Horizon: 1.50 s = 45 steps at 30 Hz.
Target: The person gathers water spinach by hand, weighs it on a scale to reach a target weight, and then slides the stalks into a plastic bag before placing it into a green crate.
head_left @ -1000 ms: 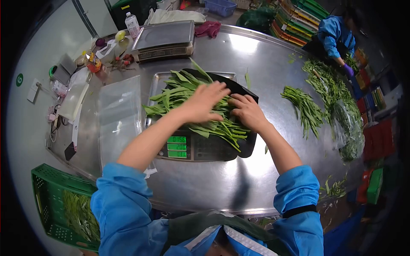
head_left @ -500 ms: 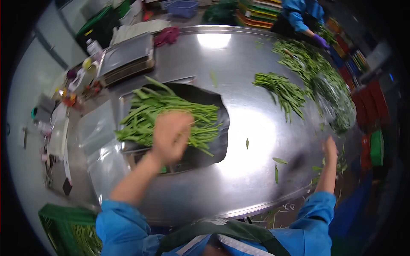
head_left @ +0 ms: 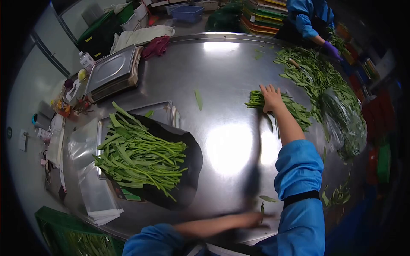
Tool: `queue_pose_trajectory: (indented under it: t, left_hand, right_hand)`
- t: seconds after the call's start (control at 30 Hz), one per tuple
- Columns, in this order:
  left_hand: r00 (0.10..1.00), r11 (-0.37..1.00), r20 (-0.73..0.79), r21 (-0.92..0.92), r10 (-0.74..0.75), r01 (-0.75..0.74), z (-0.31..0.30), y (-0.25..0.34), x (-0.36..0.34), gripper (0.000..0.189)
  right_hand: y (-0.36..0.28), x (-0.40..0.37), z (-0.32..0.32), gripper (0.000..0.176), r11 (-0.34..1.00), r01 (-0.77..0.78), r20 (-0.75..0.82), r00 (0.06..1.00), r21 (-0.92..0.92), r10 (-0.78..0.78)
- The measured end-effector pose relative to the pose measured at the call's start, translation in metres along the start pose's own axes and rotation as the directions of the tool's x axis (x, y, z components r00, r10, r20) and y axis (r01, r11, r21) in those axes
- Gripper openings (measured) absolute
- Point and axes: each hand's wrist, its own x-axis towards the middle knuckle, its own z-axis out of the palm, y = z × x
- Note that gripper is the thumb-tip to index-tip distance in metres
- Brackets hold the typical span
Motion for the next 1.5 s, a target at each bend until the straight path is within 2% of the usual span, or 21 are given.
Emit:
queue_pose_trajectory:
  t: [0.03, 0.07, 0.1, 0.17, 0.23, 0.3, 0.37, 0.43, 0.5, 0.57, 0.67, 0.7, 0.73, 0.77, 0.83, 0.93, 1.0, 1.17, 1.27, 1.4, 1.5]
  left_hand:
    - [0.828, 0.832, -0.091, 0.019, 0.554, -0.554, 0.010, 0.006, 0.008, 0.037]
    - [0.734, 0.734, -0.172, 0.368, 0.657, -0.571, 0.016, 0.007, 0.010, 0.032]
    - [0.736, 0.739, -0.181, 0.364, 0.653, -0.567, 0.006, 0.008, 0.004, 0.032]
    - [0.864, 0.956, -0.416, 0.188, 0.284, -0.224, -0.018, 0.004, -0.025, 0.027]
    - [0.798, 0.989, -0.589, 0.133, 0.131, -0.064, -0.034, -0.002, -0.044, 0.021]
    - [0.726, 0.960, -0.683, -0.249, -0.082, -0.126, -0.037, -0.019, -0.058, 0.023]
    - [0.665, 0.854, -0.736, -0.421, -0.125, -0.306, -0.041, -0.043, -0.067, 0.035]
    - [0.705, 0.503, -0.673, -0.700, -0.226, -0.507, -0.052, -0.030, -0.080, 0.061]
    - [0.786, 0.153, -0.618, -0.778, -0.016, -0.609, -0.046, -0.029, -0.082, 0.082]
    - [0.862, 0.096, -0.490, -0.859, 0.131, -0.503, -0.024, -0.025, -0.092, 0.079]
    - [0.886, 0.141, -0.384, -0.923, -0.259, -0.358, 0.006, -0.026, -0.098, 0.045]
    - [0.888, 0.140, -0.374, -0.927, -0.267, -0.348, 0.012, -0.031, -0.102, 0.045]
    - [0.871, 0.141, -0.372, -0.928, -0.321, -0.344, 0.015, -0.042, -0.101, 0.042]
    - [0.851, 0.141, -0.369, -0.929, -0.373, -0.341, 0.018, -0.048, -0.100, 0.039]
    - [0.830, 0.138, -0.380, -0.925, -0.409, -0.355, 0.019, -0.047, -0.097, 0.036]
    - [0.816, 0.217, -0.405, -0.913, -0.413, -0.344, 0.025, -0.050, -0.089, 0.033]
    - [0.687, 0.805, -0.636, -0.580, -0.351, -0.126, 0.030, -0.048, -0.084, 0.031]
    - [0.713, 0.811, -0.638, -0.560, -0.292, -0.169, 0.061, -0.049, -0.135, 0.031]
    - [0.663, 0.300, -0.433, -0.901, -0.610, -0.312, 0.067, -0.065, -0.155, 0.037]
    - [0.793, 0.354, -0.380, -0.908, -0.476, -0.222, 0.072, -0.078, -0.161, 0.035]
    - [0.748, 0.757, -0.510, -0.653, -0.424, -0.015, 0.061, -0.068, -0.150, 0.027]
  right_hand:
    - [0.001, 0.007, 0.001, 0.104, 1.000, 0.009, 0.000, 1.000, -0.002, -0.009]
    - [0.002, 0.009, 0.000, 0.094, 0.999, 0.005, 0.050, 0.999, 0.047, -0.008]
    - [0.001, 0.011, 0.003, 0.084, 0.995, 0.002, 0.102, 0.995, 0.099, -0.012]
    - [0.007, 0.022, 0.027, 0.074, 0.990, 0.059, 0.108, 0.992, 0.124, -0.073]
    - [0.010, 0.019, 0.031, 0.064, 0.985, 0.099, 0.093, 0.989, 0.140, -0.113]
    - [0.007, -0.020, 0.028, 0.043, 0.924, 0.289, -0.164, 0.953, 0.251, -0.253]
    - [-0.005, -0.083, -0.016, 0.038, 0.816, 0.519, -0.296, 0.845, 0.254, -0.446]
    - [-0.030, -0.149, -0.049, 0.035, 0.631, 0.743, -0.426, 0.656, 0.222, -0.623]
    - [-0.064, -0.213, -0.055, 0.027, 0.430, 0.899, -0.459, 0.419, 0.086, -0.783]
    - [-0.097, -0.276, -0.068, 0.038, 0.360, 0.932, -0.322, 0.356, 0.048, -0.877]
    - [-0.102, -0.340, -0.069, 0.046, 0.734, 0.674, -0.278, 0.723, 0.086, -0.632]
    - [-0.098, -0.364, -0.055, 0.046, 0.737, 0.669, -0.278, 0.729, 0.098, -0.626]
    - [-0.095, -0.390, -0.029, 0.050, 0.735, 0.330, -0.225, 0.944, 0.592, -0.243]
    - [-0.098, -0.412, -0.004, 0.056, 0.428, -0.081, 0.038, 0.993, 0.900, 0.107]
    - [-0.121, -0.439, 0.040, 0.069, -0.367, -0.445, 0.480, 0.877, 0.817, 0.005]
    - [-0.172, -0.429, 0.068, 0.065, -0.835, -0.372, 0.295, 0.918, 0.406, -0.265]
    - [-0.184, -0.420, 0.047, 0.057, -0.730, -0.365, 0.307, 0.926, 0.578, -0.220]
    - [-0.205, -0.452, 0.022, 0.035, -0.553, -0.230, 0.254, 0.967, 0.801, -0.034]
    - [-0.210, -0.455, 0.062, 0.030, -0.818, -0.480, 0.544, 0.799, 0.316, -0.259]
    - [-0.214, -0.452, 0.054, 0.027, -0.787, -0.504, 0.414, 0.840, 0.354, -0.351]
    - [-0.220, -0.449, 0.055, 0.026, -0.708, -0.546, 0.466, 0.818, 0.448, -0.336]
